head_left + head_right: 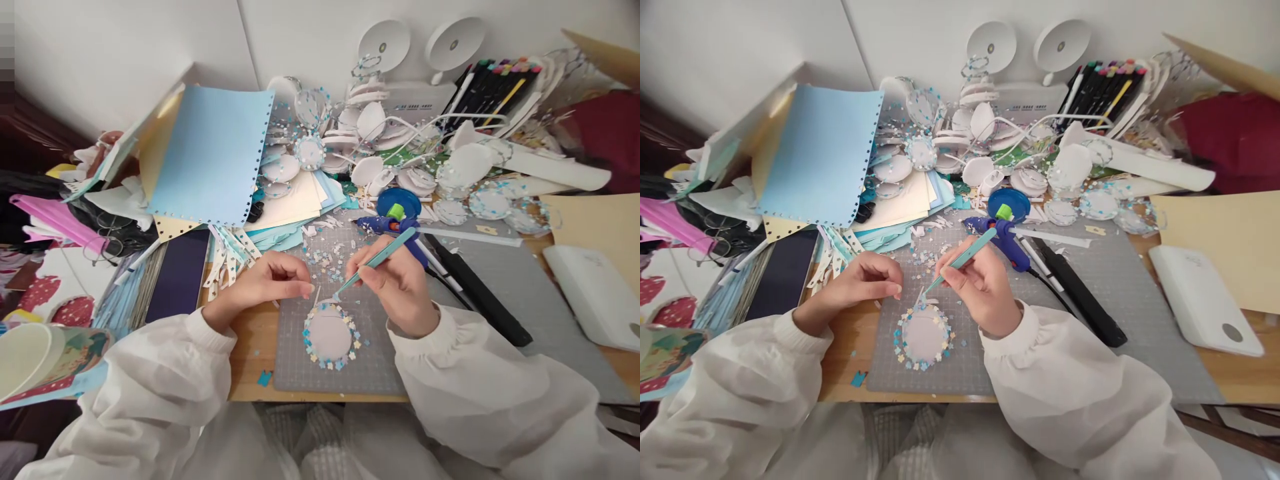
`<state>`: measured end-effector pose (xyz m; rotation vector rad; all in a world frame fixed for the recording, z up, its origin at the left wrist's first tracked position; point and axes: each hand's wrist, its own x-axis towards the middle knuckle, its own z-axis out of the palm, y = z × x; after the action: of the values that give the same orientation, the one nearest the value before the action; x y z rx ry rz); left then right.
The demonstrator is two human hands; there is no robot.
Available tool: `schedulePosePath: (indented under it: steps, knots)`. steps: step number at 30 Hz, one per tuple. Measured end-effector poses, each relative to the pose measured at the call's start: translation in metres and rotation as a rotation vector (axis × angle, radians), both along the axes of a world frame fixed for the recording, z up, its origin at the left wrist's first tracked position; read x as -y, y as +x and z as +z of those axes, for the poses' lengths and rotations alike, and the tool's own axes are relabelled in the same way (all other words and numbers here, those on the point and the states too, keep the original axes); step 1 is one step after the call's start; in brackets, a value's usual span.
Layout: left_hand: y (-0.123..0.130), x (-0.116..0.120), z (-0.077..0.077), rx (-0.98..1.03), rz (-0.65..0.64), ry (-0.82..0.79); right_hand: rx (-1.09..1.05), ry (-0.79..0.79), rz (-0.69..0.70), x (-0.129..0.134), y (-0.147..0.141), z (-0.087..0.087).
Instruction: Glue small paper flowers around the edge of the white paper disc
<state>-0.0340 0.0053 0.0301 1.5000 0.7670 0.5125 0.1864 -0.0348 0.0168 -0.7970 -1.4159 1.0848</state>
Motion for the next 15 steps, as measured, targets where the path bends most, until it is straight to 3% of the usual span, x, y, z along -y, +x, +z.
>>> schedulePosePath:
  steps: [7, 15]
  knots:
    - [0.005, 0.009, 0.000, -0.098, -0.189, 0.044, 0.021, -0.063, 0.167, 0.001, 0.002, 0.003]
    - [0.008, 0.013, -0.004, -0.079, -0.219, 0.026, 0.003, -0.043, 0.255, -0.002, 0.004, 0.001]
